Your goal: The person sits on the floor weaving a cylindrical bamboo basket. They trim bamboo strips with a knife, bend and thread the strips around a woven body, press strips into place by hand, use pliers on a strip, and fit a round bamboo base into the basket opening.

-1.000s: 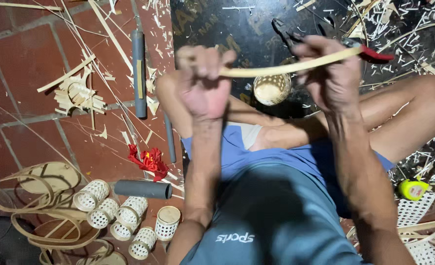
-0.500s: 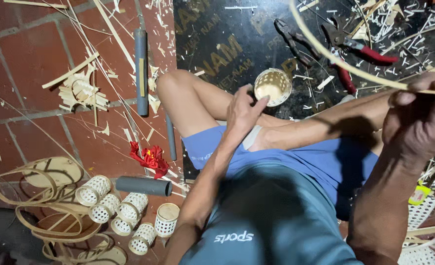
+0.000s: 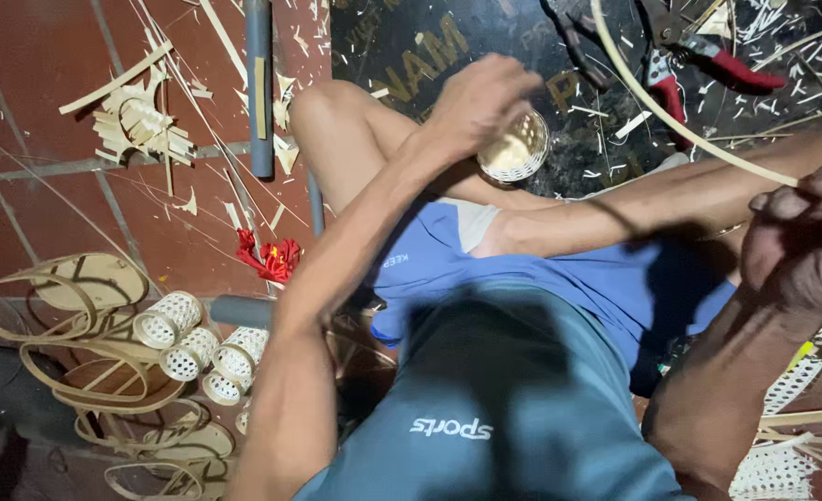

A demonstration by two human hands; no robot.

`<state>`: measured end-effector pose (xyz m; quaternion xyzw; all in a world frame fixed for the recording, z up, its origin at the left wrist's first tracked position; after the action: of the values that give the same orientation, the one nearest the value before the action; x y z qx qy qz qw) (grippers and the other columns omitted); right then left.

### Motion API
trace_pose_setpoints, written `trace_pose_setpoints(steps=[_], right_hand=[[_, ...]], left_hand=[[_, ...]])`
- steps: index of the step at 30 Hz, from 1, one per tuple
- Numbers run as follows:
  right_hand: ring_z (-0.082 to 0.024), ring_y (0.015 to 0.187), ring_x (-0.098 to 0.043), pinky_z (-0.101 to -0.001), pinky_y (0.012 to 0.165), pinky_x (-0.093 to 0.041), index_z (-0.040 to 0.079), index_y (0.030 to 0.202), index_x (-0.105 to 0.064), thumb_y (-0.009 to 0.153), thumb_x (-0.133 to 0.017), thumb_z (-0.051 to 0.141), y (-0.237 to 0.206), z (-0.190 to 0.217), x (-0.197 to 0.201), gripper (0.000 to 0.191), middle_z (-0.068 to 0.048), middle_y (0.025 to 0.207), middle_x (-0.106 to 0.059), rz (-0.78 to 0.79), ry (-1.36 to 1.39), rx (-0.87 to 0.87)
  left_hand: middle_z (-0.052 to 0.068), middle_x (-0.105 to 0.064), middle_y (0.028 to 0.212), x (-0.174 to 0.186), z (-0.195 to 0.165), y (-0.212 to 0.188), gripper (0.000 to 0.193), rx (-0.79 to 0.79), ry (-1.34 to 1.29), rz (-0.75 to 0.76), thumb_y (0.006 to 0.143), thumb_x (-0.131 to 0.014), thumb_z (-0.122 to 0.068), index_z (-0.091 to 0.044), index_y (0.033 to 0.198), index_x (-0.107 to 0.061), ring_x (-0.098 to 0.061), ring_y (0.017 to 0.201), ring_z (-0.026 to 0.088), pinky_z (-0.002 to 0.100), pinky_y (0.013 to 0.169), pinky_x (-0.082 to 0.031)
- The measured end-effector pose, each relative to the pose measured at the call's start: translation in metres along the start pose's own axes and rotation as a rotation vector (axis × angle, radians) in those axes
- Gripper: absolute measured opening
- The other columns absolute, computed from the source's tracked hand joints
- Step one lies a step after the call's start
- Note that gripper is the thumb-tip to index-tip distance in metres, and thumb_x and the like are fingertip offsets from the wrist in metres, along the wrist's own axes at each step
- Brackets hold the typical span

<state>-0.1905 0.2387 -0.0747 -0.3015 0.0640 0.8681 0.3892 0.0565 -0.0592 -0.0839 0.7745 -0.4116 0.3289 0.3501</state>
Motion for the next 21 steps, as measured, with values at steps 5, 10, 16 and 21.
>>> trace_pose_setpoints(steps=[5, 10, 16, 21], right_hand=[[-0.015, 0.073, -0.057, -0.0284, 0.068, -0.048, 0.007, 0.126, -0.063, 0.122, -0.058, 0.03, 0.013, -0.034, -0.004, 0.024, -0.01, 0.098, -0.063, 0.049, 0.058, -0.063], [-0.015, 0.07, -0.056, -0.0292, 0.066, -0.047, 0.009, 0.126, -0.063, 0.123, -0.057, 0.031, 0.043, -0.095, -0.022, 0.023, -0.01, 0.096, -0.064, 0.188, 0.174, -0.238], [-0.018, 0.073, -0.065, -0.0355, 0.07, -0.056, 0.011, 0.12, -0.07, 0.106, -0.062, 0.03, 0.076, -0.074, -0.14, 0.025, -0.012, 0.096, -0.069, 0.498, 0.189, -0.487], [-0.025, 0.09, -0.073, -0.0366, 0.077, -0.06, 0.008, 0.107, -0.073, 0.092, -0.069, 0.023, 0.038, -0.048, -0.232, 0.021, -0.009, 0.103, -0.072, 1.389, -0.819, -0.101]], left_hand=[[0.017, -0.07, 0.129, 0.004, 0.003, -0.063, 0.037, 0.678, -1.631, -0.296, 0.107, -0.056, -0.02, -0.001, 0.137, -0.06, -0.068, 0.11, 0.022, 0.038, 0.09, -0.056], [0.017, -0.07, 0.118, 0.036, -0.025, -0.088, 0.028, 0.489, -1.917, -0.681, 0.11, -0.06, -0.018, -0.001, 0.132, -0.067, -0.066, 0.114, 0.029, 0.044, 0.101, -0.054], [0.009, -0.068, 0.104, 0.081, -0.058, -0.076, 0.014, 0.077, -1.686, -0.372, 0.106, -0.069, -0.016, -0.007, 0.113, -0.076, -0.063, 0.108, 0.026, 0.04, 0.099, -0.051], [0.005, -0.068, 0.107, 0.07, -0.078, -0.073, 0.013, -0.07, -0.71, 0.036, 0.096, -0.073, -0.011, -0.01, 0.109, -0.074, -0.065, 0.106, 0.022, 0.035, 0.093, -0.051]])
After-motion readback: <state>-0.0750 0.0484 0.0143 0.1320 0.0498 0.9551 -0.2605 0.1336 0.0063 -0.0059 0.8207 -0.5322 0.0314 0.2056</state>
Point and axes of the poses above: each hand's wrist, its own y-axis towards the middle knuckle, its own x-axis out of the back of the hand, z = x × y, the point moved 7 cm from there along y, towards the middle knuckle
